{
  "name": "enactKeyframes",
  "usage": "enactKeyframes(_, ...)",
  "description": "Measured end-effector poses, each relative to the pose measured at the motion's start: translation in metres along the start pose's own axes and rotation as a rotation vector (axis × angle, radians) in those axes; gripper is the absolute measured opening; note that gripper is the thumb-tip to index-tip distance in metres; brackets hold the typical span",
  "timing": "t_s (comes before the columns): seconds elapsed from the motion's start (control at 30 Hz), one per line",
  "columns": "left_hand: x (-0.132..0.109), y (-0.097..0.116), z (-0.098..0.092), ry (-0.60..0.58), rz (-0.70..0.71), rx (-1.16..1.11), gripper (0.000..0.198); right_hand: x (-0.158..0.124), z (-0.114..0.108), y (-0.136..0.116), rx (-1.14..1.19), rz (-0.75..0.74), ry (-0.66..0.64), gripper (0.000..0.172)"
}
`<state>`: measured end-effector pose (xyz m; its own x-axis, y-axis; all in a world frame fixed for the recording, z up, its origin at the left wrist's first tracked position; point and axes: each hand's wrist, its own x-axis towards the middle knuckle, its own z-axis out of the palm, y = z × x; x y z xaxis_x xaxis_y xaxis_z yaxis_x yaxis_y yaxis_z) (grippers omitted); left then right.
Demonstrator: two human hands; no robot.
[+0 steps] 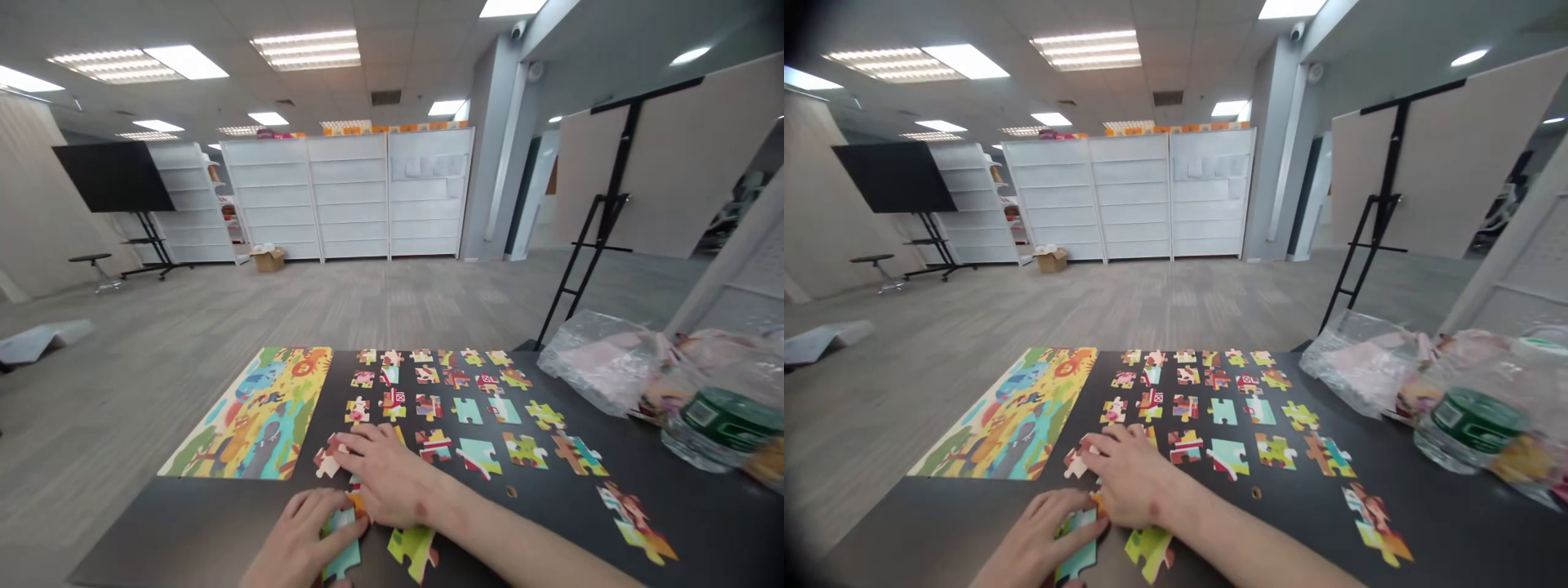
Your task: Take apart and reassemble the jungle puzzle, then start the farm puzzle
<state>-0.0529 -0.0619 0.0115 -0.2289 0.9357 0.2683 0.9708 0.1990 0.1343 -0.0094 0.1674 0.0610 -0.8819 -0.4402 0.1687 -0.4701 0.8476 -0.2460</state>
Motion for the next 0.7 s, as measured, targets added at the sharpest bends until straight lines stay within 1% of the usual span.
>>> enactKeyframes(0.03,0.000,0.003,-0.003,-0.015,-0.024,-0.006,0.050,0.005,0.003,-0.002,-0.017,-0.004,-0.026,0.044)
enactKeyframes(0.1,0.001,0.010,-0.008,-0.020,-0.074,-0.029,0.050,0.009,0.008,-0.006,-0.057,0.043,-0.062,0.043)
enactKeyframes(0.17,0.002,0.017,-0.014,-0.001,-0.111,-0.049,0.051,0.005,0.008,-0.009,-0.059,0.100,-0.057,0.047)
enactKeyframes(0.27,0.004,0.025,-0.021,0.026,-0.151,-0.042,0.050,-0.013,-0.002,-0.016,0.019,0.149,0.016,0.050)
enactKeyframes(0.33,0.004,0.027,-0.023,0.042,-0.150,-0.020,0.049,-0.030,-0.011,-0.022,0.074,0.166,0.049,0.046)
enactKeyframes(0.43,0.002,0.027,-0.020,0.092,-0.129,0.022,0.051,-0.056,-0.012,-0.033,0.095,0.136,0.014,0.041)
enactKeyframes(0.5,-0.001,0.024,-0.014,0.158,-0.143,0.052,0.050,-0.070,-0.003,-0.038,0.054,0.108,-0.007,0.045)
enactKeyframes(0.57,-0.005,0.019,-0.007,0.221,-0.171,0.077,0.044,-0.084,0.013,-0.040,-0.021,0.117,0.023,0.049)
enactKeyframes(0.63,-0.010,0.010,0.002,0.256,-0.175,0.094,0.038,-0.100,0.031,-0.036,-0.109,0.136,0.115,0.047)
enactKeyframes(0.7,-0.015,-0.002,0.014,0.262,-0.125,0.102,0.036,-0.121,0.045,-0.028,-0.202,0.158,0.246,0.039)
